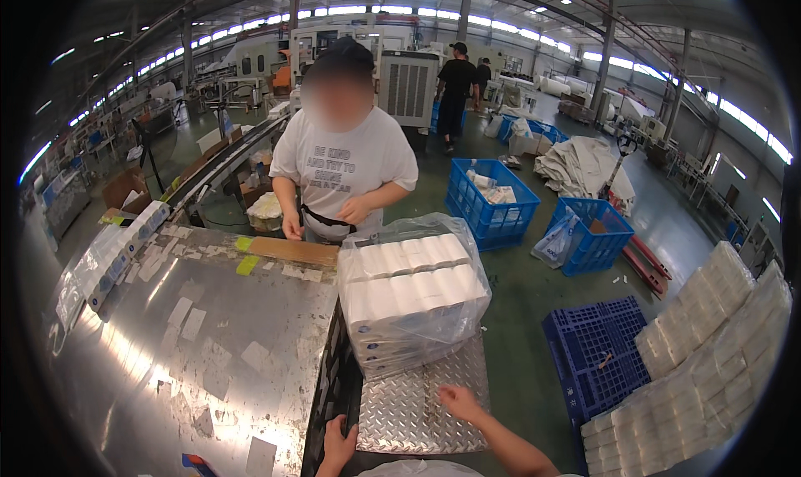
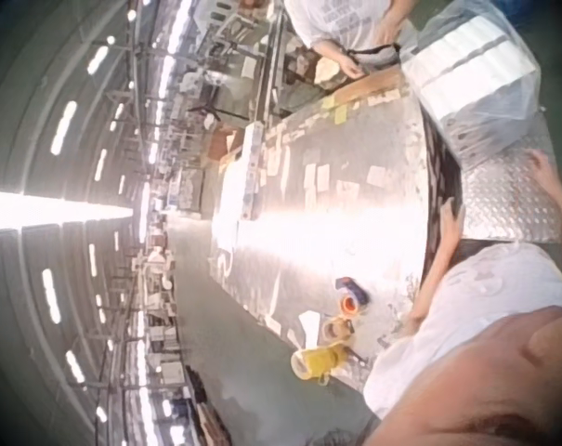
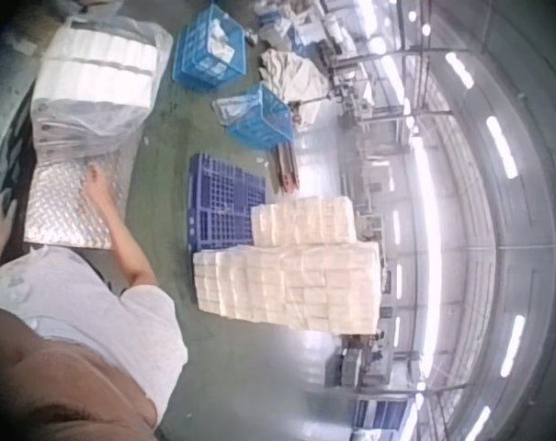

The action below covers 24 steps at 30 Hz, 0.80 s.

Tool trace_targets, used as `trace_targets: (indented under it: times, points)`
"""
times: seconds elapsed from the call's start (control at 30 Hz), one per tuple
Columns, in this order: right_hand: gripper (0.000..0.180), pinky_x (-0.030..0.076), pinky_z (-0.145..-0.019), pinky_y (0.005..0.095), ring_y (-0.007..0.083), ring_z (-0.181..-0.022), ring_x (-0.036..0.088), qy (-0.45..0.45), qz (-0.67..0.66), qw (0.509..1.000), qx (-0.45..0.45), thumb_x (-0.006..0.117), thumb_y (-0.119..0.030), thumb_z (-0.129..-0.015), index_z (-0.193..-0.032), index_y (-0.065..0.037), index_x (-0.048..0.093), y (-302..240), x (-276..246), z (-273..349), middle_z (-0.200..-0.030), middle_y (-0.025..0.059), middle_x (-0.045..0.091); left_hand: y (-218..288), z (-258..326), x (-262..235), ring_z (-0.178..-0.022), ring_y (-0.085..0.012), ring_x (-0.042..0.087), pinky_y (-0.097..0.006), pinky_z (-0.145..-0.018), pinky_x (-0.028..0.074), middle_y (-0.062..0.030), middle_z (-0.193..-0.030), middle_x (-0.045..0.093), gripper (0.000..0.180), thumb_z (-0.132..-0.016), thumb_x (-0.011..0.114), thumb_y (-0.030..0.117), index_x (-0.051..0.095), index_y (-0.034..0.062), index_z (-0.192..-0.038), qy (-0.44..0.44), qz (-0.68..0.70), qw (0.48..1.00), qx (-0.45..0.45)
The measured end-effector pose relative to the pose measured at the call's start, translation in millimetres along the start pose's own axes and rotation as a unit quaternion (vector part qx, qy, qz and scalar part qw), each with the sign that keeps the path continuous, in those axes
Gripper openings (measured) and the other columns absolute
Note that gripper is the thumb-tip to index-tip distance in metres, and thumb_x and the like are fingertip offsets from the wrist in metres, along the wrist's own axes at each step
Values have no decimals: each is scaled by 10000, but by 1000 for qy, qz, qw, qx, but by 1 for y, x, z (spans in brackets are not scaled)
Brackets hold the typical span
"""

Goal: The person places paper rolls into a large plastic bag, flattens the bag by hand, and applies tape using a tape dispenser to seal it.

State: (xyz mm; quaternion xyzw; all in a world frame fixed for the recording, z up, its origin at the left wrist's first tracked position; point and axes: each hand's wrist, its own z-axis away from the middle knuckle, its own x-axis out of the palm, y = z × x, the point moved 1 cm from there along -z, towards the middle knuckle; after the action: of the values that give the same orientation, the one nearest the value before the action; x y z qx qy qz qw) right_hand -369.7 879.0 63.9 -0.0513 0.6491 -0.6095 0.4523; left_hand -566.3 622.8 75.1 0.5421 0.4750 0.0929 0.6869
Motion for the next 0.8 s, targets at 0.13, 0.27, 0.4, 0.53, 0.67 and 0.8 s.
trace_targets:
  times: [0.13,0.27,0.4,0.53,0.67,0.8]
  points:
    - [420,401,-845,364,293,-957,515,293,37,936,-191,599,-145,-772,-1142,22,493,-89,-73,-50,-1056,184,537,60,-66,-14,-984,-364,509,-386,-856,412,-220,-1060,517,463,-754,643,246,497,-19,-1104,53,7,991,122]
    - [721,268,-1016,408,382,-1204,335,404,157,885,-171,671,-234,-725,-1271,70,312,-101,-110,-127,-1292,259,351,115,-127,-7,-1013,-390,475,-431,-862,389,-236,-1098,501,539,-734,656,278,466,-36,-1129,104,-35,971,212]
    - [951,208,-1063,390,376,-1287,241,422,148,893,-48,720,-359,-684,-1340,81,191,-59,-146,-174,-1374,273,246,155,-163,34,-1166,-422,380,-459,-964,311,-302,-1246,392,801,-772,553,533,343,-61,-1266,96,-119,970,189]
    - [962,207,-1062,385,365,-1292,235,362,88,928,-18,724,-307,-674,-1366,42,154,-63,-158,-183,-1397,252,218,183,-198,45,-1247,-418,274,-493,-989,253,-310,-1320,287,928,-728,615,511,202,-47,-1344,93,-135,981,104]
    - [788,225,-1060,368,332,-1268,308,298,143,937,-116,627,-67,-640,-1327,52,261,-61,-141,-203,-1357,229,321,140,-230,46,-1220,-394,314,-471,-952,286,-295,-1318,293,998,-656,709,383,131,14,-1381,214,-175,961,10]
    - [263,420,-735,383,317,-807,544,283,121,942,-137,506,7,-624,-881,-2,559,-64,-156,-215,-847,180,575,140,-281,35,-964,-378,543,-469,-780,421,-240,-1059,544,547,-702,568,144,393,5,-1202,79,-48,994,-56]
